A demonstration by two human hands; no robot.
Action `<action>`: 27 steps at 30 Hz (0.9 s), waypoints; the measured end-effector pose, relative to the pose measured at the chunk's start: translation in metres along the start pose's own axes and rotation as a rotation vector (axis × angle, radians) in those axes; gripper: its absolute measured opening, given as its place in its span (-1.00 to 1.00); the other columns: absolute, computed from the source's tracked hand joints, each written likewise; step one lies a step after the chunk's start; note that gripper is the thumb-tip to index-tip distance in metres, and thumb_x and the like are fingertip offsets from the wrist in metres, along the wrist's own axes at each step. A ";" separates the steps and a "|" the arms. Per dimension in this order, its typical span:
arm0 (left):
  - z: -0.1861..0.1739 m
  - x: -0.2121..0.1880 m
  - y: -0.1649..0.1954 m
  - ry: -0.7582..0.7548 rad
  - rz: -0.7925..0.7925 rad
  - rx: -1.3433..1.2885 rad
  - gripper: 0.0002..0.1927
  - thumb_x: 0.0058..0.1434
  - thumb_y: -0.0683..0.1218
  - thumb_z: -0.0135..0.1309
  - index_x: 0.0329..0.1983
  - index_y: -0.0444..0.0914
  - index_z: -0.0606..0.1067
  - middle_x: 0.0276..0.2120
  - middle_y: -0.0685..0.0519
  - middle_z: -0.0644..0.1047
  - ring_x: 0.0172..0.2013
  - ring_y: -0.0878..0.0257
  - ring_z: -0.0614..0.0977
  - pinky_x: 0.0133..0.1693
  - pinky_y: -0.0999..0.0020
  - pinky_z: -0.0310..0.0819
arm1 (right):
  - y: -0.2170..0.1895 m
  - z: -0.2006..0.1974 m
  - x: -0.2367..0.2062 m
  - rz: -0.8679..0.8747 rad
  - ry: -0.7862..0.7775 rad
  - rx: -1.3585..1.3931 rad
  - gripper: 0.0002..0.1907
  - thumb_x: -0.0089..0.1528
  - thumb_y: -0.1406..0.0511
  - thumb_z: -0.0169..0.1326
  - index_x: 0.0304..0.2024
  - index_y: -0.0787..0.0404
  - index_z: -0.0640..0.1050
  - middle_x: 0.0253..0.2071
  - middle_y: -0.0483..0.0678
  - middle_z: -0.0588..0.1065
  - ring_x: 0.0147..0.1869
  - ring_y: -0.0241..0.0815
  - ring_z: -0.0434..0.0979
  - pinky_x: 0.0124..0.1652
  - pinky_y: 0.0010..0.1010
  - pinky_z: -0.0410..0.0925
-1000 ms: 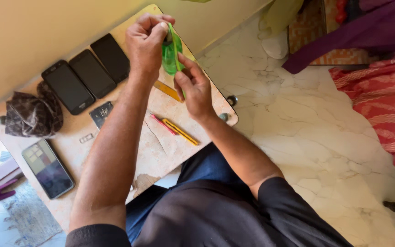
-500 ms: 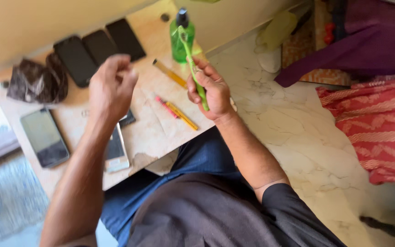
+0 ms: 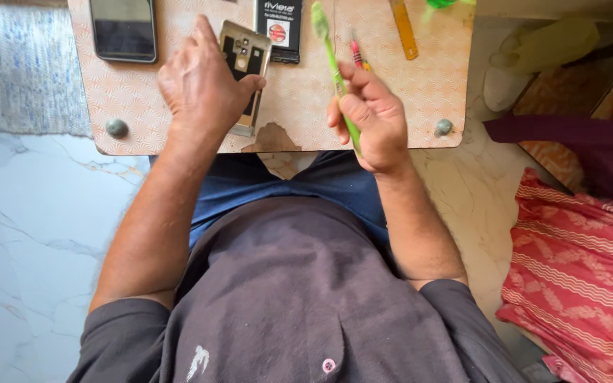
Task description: The person cleans a white smartphone with a toothbrush, then disassembles it to remove the battery and SIM tray. They clean the internal frame with a toothbrush and a yellow tool, reinsert the battery, and close the phone.
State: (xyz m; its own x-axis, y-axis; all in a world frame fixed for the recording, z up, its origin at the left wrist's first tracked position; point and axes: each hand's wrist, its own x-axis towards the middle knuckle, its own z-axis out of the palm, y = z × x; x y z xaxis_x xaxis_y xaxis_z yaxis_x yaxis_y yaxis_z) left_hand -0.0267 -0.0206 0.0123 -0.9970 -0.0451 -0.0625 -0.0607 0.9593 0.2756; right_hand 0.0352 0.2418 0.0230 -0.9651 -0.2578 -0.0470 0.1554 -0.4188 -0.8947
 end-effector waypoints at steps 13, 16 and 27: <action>0.004 0.001 -0.030 -0.637 -0.296 -1.932 -0.69 0.23 -0.30 -0.02 0.04 -0.45 0.53 -0.09 -0.18 0.60 -0.13 0.06 0.70 -0.04 0.17 0.71 | -0.013 0.027 0.000 -0.156 -0.084 -0.830 -0.60 0.46 0.38 0.13 0.35 0.25 0.44 -0.17 -0.08 0.55 -0.24 -0.35 0.46 -0.20 -0.47 0.40; 0.002 -0.004 -0.034 -0.680 -0.315 -2.106 -0.60 0.14 -0.31 -0.10 0.07 -0.44 0.47 -0.07 -0.26 0.59 -0.09 -0.02 0.73 0.00 0.06 0.74 | -0.027 0.043 0.012 -0.276 -0.180 -1.025 -0.61 0.45 0.40 0.16 0.32 0.24 0.46 -0.13 -0.01 0.56 -0.16 -0.22 0.56 -0.14 -0.37 0.45; -0.007 -0.005 -0.040 -0.824 -0.008 -2.237 -0.16 0.18 -0.21 0.16 0.52 -0.32 0.12 0.00 -0.18 0.55 -0.11 0.03 0.68 -0.03 0.13 0.68 | -0.040 0.093 0.059 -0.425 -0.347 -1.517 -0.55 0.30 0.44 0.24 0.24 0.08 0.55 -0.28 -0.05 0.50 -0.28 -0.03 0.55 -0.31 -0.21 0.40</action>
State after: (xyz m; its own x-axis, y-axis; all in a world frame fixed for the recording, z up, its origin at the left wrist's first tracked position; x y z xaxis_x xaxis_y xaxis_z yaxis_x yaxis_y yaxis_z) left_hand -0.0200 -0.0612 0.0084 -0.8136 0.5670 -0.1289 -0.5597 -0.7036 0.4379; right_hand -0.0080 0.1623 0.0974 -0.7568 -0.6171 0.2157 -0.6426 0.6419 -0.4182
